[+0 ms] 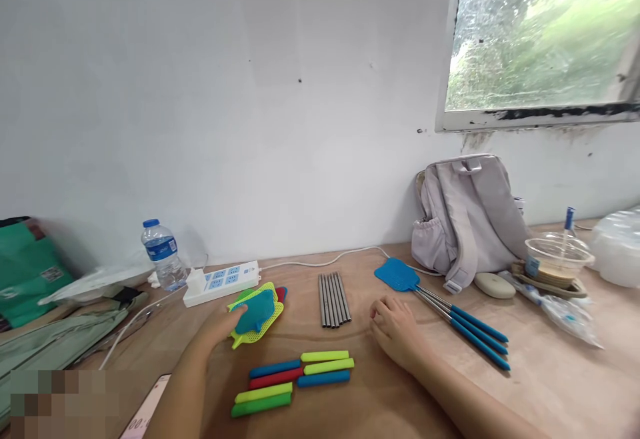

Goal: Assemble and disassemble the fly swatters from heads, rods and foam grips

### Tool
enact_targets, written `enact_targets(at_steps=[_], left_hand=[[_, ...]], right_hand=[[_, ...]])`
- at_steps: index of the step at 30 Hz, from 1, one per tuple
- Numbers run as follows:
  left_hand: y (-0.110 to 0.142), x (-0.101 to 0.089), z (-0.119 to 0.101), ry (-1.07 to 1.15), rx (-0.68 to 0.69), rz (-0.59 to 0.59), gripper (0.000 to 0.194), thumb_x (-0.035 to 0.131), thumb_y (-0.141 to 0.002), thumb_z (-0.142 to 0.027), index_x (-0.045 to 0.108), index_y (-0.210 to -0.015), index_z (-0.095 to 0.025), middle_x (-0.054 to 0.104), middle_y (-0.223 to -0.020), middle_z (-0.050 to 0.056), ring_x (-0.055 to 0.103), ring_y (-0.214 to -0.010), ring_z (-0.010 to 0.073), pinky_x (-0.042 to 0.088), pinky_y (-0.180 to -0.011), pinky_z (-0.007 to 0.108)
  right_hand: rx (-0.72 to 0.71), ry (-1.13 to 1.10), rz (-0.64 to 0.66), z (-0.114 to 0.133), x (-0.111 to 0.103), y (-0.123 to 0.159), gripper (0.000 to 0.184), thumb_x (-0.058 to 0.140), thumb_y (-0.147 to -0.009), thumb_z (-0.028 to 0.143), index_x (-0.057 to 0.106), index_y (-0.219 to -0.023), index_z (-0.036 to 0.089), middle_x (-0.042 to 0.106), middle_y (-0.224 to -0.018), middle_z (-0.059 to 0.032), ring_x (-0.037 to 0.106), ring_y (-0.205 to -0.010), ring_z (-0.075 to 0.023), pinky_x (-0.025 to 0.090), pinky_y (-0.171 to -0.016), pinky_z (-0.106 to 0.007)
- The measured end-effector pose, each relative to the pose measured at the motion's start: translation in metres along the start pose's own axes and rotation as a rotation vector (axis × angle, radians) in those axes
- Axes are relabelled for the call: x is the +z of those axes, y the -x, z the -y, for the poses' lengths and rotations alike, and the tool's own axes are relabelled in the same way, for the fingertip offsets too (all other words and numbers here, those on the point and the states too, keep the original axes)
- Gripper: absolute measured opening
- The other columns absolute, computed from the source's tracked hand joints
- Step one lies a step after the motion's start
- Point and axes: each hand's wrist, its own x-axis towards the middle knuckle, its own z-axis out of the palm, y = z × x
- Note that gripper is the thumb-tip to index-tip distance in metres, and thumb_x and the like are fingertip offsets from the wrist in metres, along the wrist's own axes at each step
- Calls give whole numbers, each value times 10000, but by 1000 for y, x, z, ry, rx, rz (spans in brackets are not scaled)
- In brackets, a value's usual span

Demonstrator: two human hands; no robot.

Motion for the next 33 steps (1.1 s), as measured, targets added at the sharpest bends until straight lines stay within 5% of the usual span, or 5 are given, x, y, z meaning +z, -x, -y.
enact_targets(at_steps=[6,11,17,22,33], left_hand=[[12,4,-22,-268,23,31,64,635,-615,-229,609,-636,-174,597,-553,20,584,-647,256,362,-522,258],[23,0,-42,-387,165,126,229,524,-667,-359,647,-776,-200,670,-785,41,603,-827,263,419,-656,288],[47,9,-63,-470,306,74,368,463,-654,-500,623,-795,-200,647,-829,55,589,-843,268,428,-695,319],[84,35,-73,-299,368,320,425,482,-681,-522,597,-914,-186,622,-907,51,557,-908,249,419,-752,310],[157,79,-63,251,-28,1015,416,551,-733,-489,471,-1027,-206,578,-936,51,592,-692,154,460,-601,293]], right_hand=[[108,294,-139,-54,-28,18,179,430,-808,175,589,-888,194,590,-895,-75,495,-851,-231,293,-761,-342],[344,448,-97,-95,-32,19,204,454,-835,276,601,-933,176,595,-916,-101,514,-869,-267,308,-734,-359],[280,524,-53,-102,-25,14,189,405,-872,211,569,-820,130,599,-850,-130,539,-846,-270,335,-707,-352],[178,301,-191,-64,-34,5,217,328,-896,214,494,-768,159,554,-784,-110,527,-728,-226,366,-672,-335],[127,-1168,-33,100,-54,-10,216,380,-845,392,442,-758,204,455,-636,35,456,-542,-116,380,-506,-238]])
